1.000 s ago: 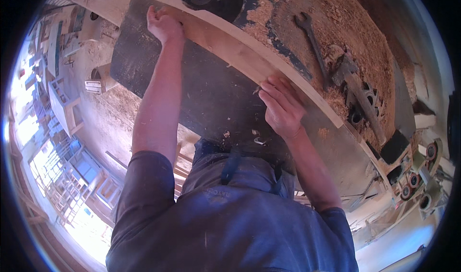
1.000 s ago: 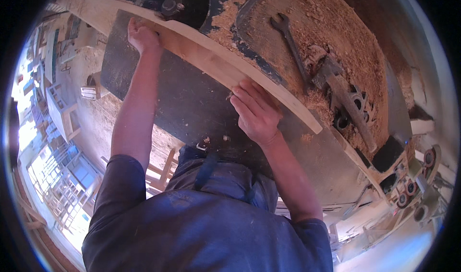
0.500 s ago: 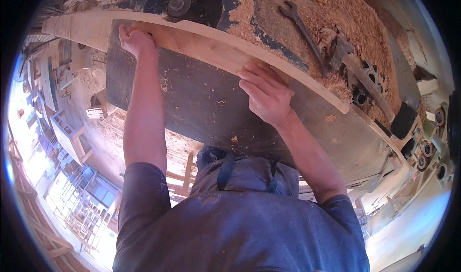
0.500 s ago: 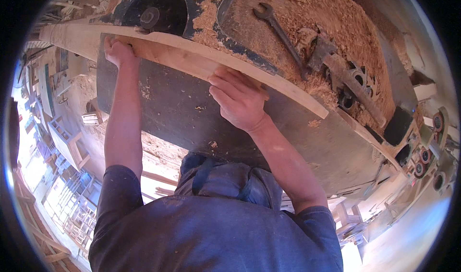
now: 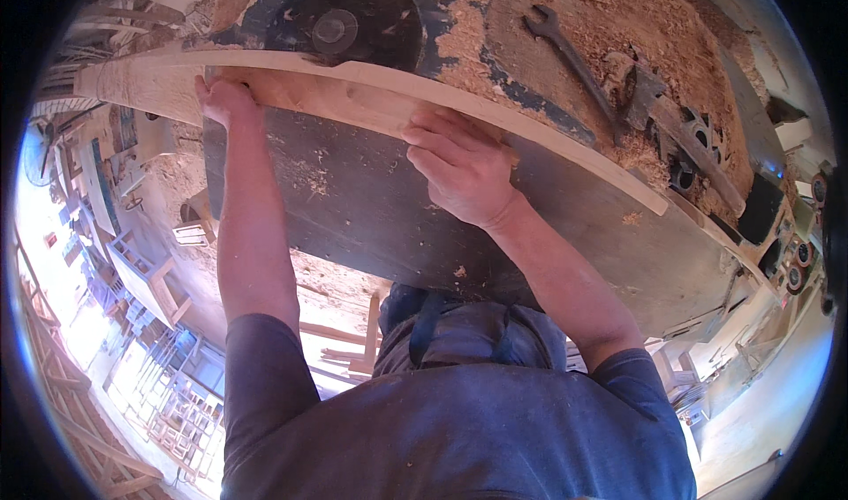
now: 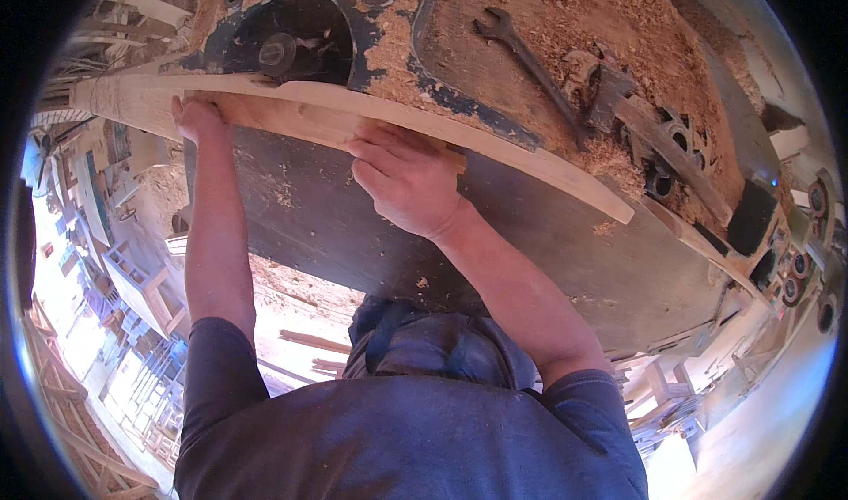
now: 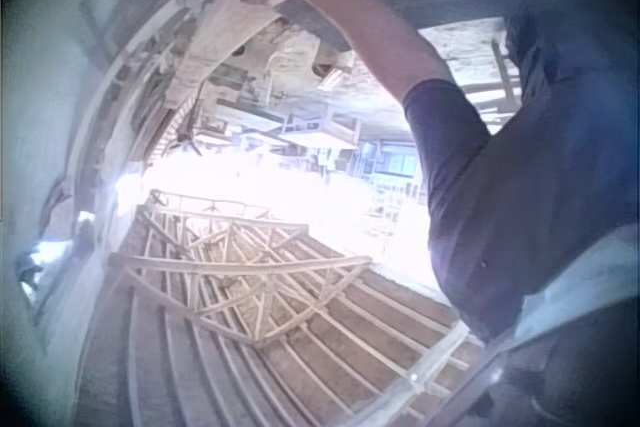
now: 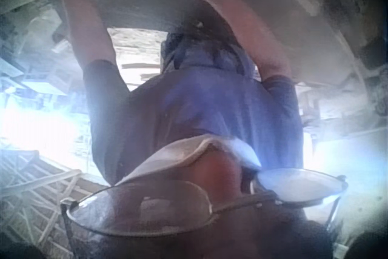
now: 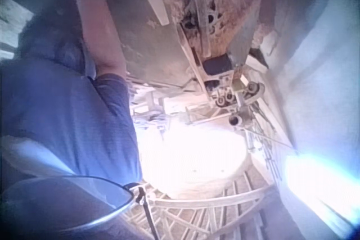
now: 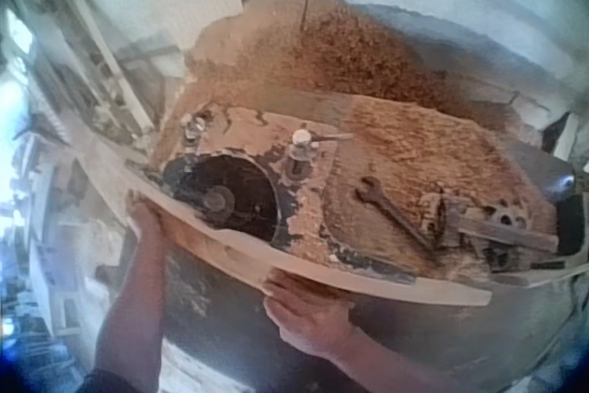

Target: The person picks up a curved wooden component from a pile, feeds it into a machine shaper to cut a groove, checks the alignment with a square tool, and sorts through a stack of wooden parts.

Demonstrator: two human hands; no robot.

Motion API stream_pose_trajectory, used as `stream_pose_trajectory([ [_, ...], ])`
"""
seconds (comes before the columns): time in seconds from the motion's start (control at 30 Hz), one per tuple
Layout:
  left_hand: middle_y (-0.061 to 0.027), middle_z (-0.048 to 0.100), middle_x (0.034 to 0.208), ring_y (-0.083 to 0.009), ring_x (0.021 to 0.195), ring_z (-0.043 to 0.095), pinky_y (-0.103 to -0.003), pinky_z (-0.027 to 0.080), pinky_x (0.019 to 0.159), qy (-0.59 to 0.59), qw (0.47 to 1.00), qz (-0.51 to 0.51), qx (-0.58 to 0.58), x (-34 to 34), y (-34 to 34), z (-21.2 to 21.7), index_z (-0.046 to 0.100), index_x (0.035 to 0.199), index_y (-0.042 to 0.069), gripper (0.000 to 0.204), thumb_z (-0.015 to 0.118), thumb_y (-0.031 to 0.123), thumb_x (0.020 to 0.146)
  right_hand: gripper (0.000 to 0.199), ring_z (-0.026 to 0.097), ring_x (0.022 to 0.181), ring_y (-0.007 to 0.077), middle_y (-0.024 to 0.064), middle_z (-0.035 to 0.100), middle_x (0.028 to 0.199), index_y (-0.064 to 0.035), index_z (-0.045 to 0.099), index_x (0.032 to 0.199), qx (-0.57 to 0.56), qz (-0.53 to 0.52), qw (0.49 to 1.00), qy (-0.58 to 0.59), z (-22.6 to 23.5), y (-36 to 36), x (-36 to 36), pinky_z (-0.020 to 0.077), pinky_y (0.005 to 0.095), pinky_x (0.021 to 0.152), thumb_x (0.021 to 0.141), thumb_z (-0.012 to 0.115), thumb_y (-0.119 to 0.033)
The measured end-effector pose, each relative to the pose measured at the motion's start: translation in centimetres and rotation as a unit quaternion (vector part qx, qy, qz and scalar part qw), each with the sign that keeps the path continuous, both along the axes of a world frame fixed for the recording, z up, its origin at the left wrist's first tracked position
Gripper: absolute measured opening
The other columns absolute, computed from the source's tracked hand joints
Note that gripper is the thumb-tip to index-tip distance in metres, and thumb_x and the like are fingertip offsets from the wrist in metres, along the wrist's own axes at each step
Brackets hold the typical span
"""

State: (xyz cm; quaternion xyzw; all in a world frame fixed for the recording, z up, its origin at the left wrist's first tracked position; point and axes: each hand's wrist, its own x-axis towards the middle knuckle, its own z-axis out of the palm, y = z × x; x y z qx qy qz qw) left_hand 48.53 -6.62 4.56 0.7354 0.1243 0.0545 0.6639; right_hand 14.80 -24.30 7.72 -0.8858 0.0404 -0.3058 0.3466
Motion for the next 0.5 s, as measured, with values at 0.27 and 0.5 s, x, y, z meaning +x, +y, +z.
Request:
stream_pose_trajectory([
  [0.27, -0.0222, 0.063, 0.120, -0.0345, 0.103, 0.066, -0.045, 0.057, 0.084, 0.023, 1.000, -0.005, -0.004, 4.6, 3.3, -0.7, 0.038, 0.161, 0.015, 0.060, 0.042, 0.010, 0.101, 0.013, 0.072, 0.110, 0.0179, 0.0011, 0.077, 0.104, -0.0112, 0.067, 0.079, -0.034, -0.007, 0.999, -0.006, -0.2, 1.7, 3.9, 0.0572, 0.0352, 0.098, 0.068, 0.074, -0.006],
  [0.5, -0.0210, 0.065, 0.110, -0.0364, 0.090, 0.067, -0.049, 0.059, 0.074, -0.029, 0.999, -0.029, 0.001, 9.9, 7.7, -3.0, 0.039, 0.161, 0.019, 0.065, 0.044, 0.003, 0.098, 0.009, 0.071, 0.114, 0.0178, 0.0017, 0.076, 0.108, -0.0108, 0.066, 0.078, -0.033, -0.011, 0.999, -0.004, -0.4, 3.8, 6.8, 0.0567, 0.0365, 0.096, 0.071, 0.072, -0.008],
])
